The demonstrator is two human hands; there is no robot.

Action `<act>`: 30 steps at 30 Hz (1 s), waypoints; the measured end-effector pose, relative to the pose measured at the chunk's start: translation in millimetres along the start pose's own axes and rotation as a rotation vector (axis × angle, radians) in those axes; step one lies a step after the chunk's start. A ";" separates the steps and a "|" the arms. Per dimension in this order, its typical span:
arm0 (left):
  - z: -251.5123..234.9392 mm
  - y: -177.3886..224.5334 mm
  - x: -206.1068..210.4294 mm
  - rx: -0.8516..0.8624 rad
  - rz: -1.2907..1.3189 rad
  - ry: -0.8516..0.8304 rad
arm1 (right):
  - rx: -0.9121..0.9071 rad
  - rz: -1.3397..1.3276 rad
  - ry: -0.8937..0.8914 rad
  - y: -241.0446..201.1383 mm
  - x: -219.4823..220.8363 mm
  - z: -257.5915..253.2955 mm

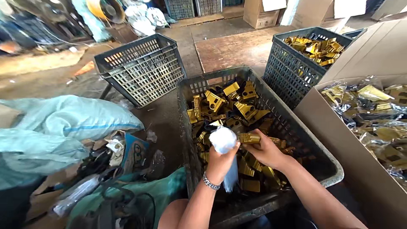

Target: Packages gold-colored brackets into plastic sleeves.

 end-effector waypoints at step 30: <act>-4.2 -15.2 14.0 -0.059 -0.072 -0.232 | 0.133 -0.244 -0.224 2.7 15.9 -1.7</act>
Point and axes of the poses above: each hand's wrist, its own z-axis away from the middle knuckle, its own x-axis out of the palm, y = z × x, the point moved 10 cm from there along -z, towards the middle knuckle, and after that the axes turned 13 degrees about z, right-handed, at the moved point
